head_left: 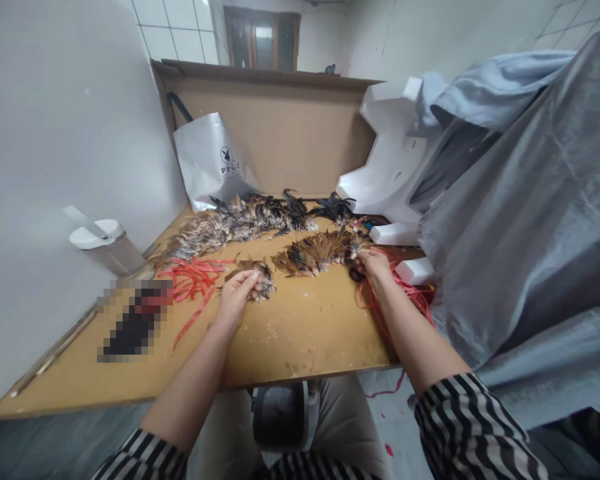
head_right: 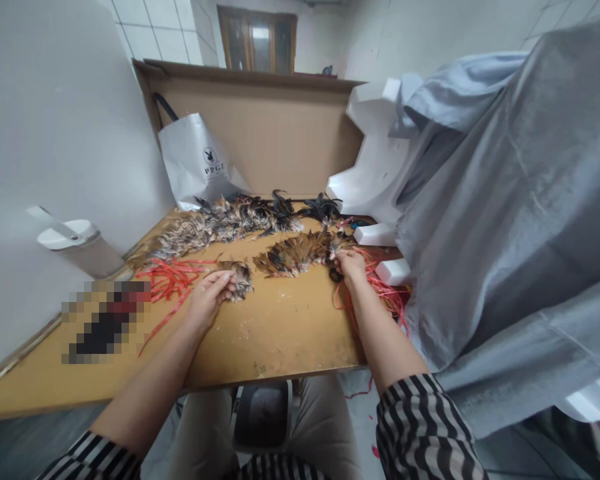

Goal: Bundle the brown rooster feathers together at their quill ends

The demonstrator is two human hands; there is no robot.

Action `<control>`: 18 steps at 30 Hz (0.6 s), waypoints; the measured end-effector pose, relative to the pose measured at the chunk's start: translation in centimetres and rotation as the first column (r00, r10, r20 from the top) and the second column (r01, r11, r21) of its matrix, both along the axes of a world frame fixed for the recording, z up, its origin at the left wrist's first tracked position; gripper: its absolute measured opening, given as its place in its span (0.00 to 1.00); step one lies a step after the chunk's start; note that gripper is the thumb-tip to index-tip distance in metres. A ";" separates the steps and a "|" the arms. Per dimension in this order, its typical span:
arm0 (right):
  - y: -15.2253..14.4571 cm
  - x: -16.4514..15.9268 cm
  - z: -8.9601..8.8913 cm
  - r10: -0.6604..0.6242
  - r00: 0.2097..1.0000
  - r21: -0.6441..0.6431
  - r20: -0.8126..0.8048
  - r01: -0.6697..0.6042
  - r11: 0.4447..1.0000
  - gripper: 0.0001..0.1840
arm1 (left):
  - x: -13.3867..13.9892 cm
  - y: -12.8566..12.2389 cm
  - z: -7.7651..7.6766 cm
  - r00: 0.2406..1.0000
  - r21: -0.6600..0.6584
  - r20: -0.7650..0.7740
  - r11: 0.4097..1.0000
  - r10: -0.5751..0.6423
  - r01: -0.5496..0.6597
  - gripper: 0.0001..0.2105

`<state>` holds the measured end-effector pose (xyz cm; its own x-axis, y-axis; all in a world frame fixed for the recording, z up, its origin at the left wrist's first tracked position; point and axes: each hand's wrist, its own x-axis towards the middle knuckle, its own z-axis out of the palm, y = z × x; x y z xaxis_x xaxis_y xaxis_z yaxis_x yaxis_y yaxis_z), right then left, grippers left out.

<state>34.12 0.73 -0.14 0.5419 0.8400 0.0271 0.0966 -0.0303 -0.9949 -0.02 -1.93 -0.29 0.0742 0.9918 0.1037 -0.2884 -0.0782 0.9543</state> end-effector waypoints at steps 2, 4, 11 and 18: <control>0.0 -0.2 0.1 0.043 0.998 -0.080 0.050 -0.039 0.996 0.05 | 0.0 0.0 0.0 1.000 0.005 -0.015 1.000 -0.004 0.004 0.15; -0.1 -0.3 0.4 0.081 0.991 -0.168 0.111 -0.061 0.984 0.04 | -0.1 0.0 0.0 0.999 0.009 -0.031 1.000 -0.009 0.009 0.16; 0.6 0.5 0.6 0.075 0.947 -0.327 0.313 0.034 0.944 0.06 | 0.2 -0.1 0.1 0.995 0.021 -0.097 0.999 -0.026 0.028 0.17; 1.1 1.1 0.0 0.038 0.896 -0.288 0.442 0.101 0.952 0.07 | 0.3 -0.1 0.0 0.992 0.049 -0.125 0.998 -0.025 0.031 0.16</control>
<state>35.25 1.86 -0.11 0.5589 0.8290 0.0208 0.5132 -0.3260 -0.7940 0.24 -2.06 -0.33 0.1174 0.9829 0.1422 -0.1711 -0.1210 0.9778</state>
